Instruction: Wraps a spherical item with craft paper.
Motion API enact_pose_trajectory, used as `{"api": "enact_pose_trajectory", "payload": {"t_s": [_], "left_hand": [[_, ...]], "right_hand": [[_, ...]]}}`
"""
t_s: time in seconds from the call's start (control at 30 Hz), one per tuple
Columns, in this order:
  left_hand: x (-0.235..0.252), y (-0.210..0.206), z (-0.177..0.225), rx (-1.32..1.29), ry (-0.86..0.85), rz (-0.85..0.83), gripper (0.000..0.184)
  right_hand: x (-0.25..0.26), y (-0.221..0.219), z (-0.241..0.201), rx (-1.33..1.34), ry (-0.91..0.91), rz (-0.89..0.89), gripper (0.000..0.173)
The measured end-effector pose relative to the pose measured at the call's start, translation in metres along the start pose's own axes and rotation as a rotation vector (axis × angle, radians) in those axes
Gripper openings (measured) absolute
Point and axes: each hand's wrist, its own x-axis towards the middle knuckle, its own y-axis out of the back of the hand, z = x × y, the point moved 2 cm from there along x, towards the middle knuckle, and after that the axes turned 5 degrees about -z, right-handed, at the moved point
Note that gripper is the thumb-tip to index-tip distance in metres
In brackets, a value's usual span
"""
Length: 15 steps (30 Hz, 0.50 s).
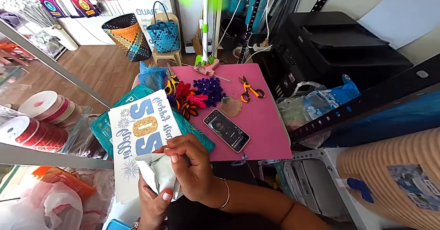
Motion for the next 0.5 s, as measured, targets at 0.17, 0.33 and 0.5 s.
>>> {"api": "enact_pose_trajectory", "payload": {"t_s": [0.17,0.33,0.5], "left_hand": [[0.001,-0.011,-0.01,-0.078,0.039,0.162,0.084],[0.008,-0.002,-0.013,0.638,-0.275,0.068,0.088],[-0.001,0.004,-0.011,1.015,-0.375,0.015,0.085]], "right_hand": [[0.01,0.004,0.008,-0.083,-0.036,-0.016,0.025],[0.011,0.006,0.03,0.075,-0.413,-0.003,0.034],[0.009,0.003,0.031,0.222,-0.702,-0.104,0.035]]}}
